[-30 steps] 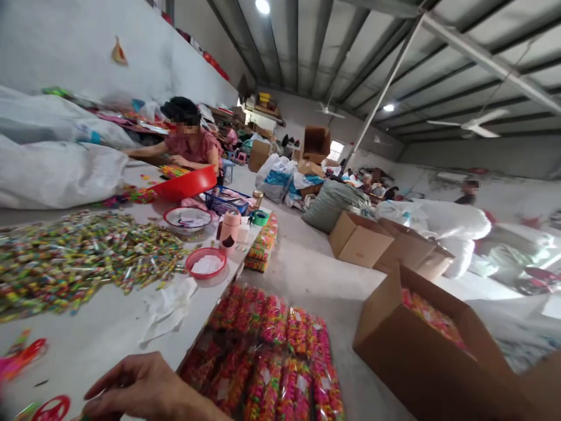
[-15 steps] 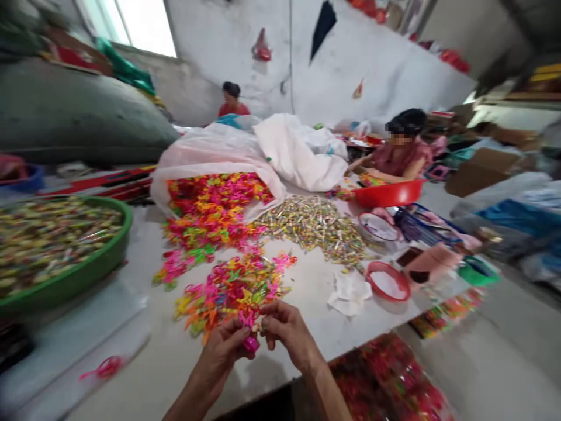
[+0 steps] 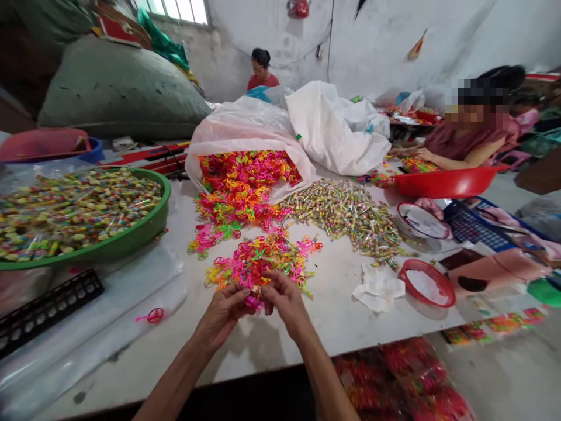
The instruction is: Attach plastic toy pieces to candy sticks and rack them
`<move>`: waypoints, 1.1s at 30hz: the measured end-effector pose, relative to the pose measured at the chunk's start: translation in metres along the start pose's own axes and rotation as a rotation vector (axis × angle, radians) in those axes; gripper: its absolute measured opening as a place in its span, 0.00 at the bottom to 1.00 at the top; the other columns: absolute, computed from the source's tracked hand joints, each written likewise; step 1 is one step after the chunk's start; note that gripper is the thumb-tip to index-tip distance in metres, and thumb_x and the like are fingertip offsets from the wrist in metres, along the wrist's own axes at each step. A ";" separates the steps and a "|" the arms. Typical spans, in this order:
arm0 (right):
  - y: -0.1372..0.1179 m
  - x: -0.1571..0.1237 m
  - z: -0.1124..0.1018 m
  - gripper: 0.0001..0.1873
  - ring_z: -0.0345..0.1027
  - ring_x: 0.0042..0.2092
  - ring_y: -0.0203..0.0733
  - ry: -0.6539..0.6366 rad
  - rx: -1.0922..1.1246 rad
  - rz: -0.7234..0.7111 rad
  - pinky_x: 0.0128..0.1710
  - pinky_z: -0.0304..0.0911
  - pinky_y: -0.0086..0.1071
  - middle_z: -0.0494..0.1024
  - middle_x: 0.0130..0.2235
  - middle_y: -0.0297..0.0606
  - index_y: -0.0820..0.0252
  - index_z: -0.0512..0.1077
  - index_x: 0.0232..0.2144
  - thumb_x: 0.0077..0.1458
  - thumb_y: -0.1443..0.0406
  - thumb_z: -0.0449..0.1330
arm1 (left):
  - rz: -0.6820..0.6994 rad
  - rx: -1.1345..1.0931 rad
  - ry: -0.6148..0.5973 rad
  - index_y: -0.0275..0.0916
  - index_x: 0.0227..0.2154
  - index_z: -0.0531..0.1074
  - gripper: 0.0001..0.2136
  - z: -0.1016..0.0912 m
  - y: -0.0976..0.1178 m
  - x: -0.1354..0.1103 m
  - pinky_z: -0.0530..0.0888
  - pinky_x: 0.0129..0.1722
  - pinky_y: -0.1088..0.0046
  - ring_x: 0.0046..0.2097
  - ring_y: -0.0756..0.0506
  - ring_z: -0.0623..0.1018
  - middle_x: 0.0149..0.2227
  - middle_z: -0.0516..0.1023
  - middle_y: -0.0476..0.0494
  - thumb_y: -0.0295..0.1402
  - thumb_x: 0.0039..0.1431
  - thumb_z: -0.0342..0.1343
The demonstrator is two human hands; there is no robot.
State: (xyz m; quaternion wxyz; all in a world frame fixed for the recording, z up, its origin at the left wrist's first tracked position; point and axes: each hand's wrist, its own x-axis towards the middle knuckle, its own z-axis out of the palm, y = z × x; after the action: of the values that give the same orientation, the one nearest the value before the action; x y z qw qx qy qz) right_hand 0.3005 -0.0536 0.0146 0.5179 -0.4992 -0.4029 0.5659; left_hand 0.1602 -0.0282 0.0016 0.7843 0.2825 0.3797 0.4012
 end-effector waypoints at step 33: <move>-0.014 0.054 -0.049 0.16 0.66 0.42 0.44 0.252 -0.843 -0.385 0.37 0.63 0.35 0.69 0.44 0.43 0.57 0.71 0.40 0.51 0.55 0.54 | 0.528 1.440 0.398 0.35 0.38 0.71 0.11 -0.070 0.098 0.068 0.65 0.46 0.66 0.46 0.42 0.71 0.43 0.73 0.38 0.26 0.54 0.47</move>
State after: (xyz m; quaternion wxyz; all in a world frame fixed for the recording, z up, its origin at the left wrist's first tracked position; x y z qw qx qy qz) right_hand 0.3534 -0.0014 0.0113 0.4106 -0.6467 -0.6164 0.1822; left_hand 0.0885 0.0894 0.0107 0.2049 0.7243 0.5992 0.2727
